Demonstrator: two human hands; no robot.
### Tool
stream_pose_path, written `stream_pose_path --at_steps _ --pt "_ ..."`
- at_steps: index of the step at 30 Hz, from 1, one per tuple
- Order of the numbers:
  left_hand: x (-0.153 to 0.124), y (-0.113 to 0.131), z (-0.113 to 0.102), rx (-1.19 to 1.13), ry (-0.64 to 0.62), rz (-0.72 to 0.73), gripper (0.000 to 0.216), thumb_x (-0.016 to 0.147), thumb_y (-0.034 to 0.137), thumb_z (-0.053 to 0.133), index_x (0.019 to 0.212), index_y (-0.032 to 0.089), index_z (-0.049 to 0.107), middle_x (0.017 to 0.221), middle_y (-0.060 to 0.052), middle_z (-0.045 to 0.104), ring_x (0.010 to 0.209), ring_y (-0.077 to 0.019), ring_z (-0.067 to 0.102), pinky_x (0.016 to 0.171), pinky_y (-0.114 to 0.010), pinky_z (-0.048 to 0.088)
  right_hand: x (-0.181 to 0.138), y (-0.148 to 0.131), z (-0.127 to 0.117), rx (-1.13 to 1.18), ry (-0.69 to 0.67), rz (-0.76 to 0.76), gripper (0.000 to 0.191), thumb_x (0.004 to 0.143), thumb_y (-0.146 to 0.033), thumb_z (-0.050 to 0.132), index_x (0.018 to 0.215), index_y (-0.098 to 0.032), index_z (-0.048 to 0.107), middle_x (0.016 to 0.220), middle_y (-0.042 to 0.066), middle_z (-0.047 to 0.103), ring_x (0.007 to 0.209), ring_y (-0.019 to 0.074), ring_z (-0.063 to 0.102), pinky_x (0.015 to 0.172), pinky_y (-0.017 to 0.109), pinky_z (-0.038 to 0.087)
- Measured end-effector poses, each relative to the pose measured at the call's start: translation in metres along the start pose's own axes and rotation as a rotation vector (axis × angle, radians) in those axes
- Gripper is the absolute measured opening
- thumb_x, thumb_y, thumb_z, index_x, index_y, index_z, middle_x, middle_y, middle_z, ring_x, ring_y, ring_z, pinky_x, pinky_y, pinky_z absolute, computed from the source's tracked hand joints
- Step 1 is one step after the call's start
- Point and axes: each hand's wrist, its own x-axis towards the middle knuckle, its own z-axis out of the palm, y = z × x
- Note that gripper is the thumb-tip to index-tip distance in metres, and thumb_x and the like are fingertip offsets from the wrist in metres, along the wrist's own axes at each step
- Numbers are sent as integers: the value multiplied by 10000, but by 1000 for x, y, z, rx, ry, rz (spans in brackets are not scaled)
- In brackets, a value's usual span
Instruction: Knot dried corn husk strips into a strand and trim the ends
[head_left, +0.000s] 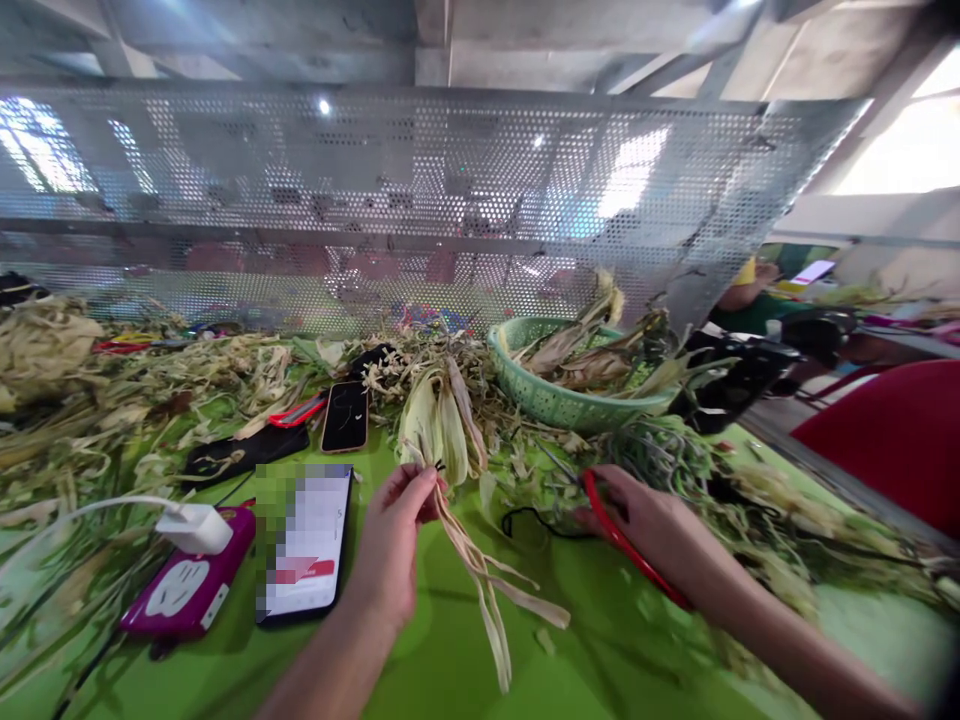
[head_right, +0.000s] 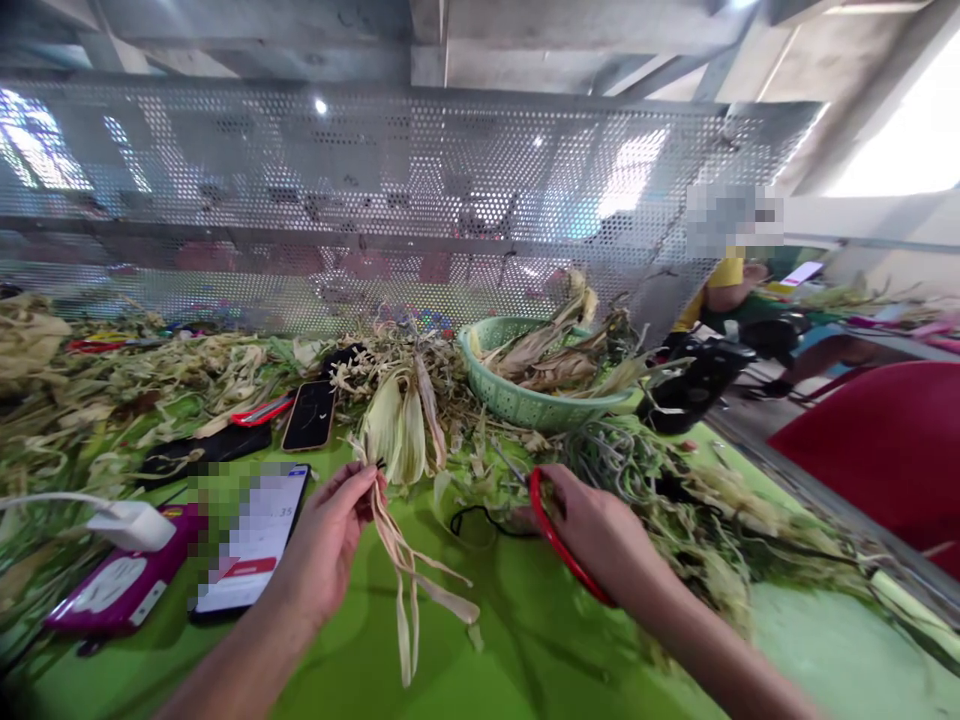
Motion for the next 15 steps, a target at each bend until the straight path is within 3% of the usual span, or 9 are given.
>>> stream_pose_path --at_steps 5,8,10,12,15 --pt "1 -2 -1 16 -20 5 198 667 288 756 765 151 652 709 7 610 659 -92 537 645 -220 412 14 22 -12 -347 83 -76 478 878 -345 437 1330 -191 437 1016 123 705 772 297 683 550 312 436" --pt "2 -4 -3 45 -32 5 211 675 298 754 782 149 652 711 4 614 661 -94 541 649 -223 416 10 23 -11 -405 114 -150 441 896 -290 422 1317 -174 486 1055 136 687 786 292 680 598 358 489" --pt "2 -4 -3 69 -39 -5 221 673 302 757 790 147 652 715 2 618 666 -96 545 654 -226 421 1 17 -8 -406 191 -230 400 918 -321 416 1276 -194 541 1123 133 664 886 289 666 711 402 518" --pt "2 -5 -3 84 -48 -15 226 671 302 758 795 147 650 717 2 621 668 -96 547 658 -226 423 -9 9 -3 -369 228 -361 438 926 -403 426 1333 -257 498 1306 95 575 1090 291 595 876 442 489" --pt "2 -6 -4 100 -66 -29 226 673 305 754 795 146 649 716 -1 629 662 -94 545 654 -224 418 -18 7 11 -320 64 -571 540 907 -511 444 1421 -371 356 1496 16 363 1305 290 423 1042 501 370"
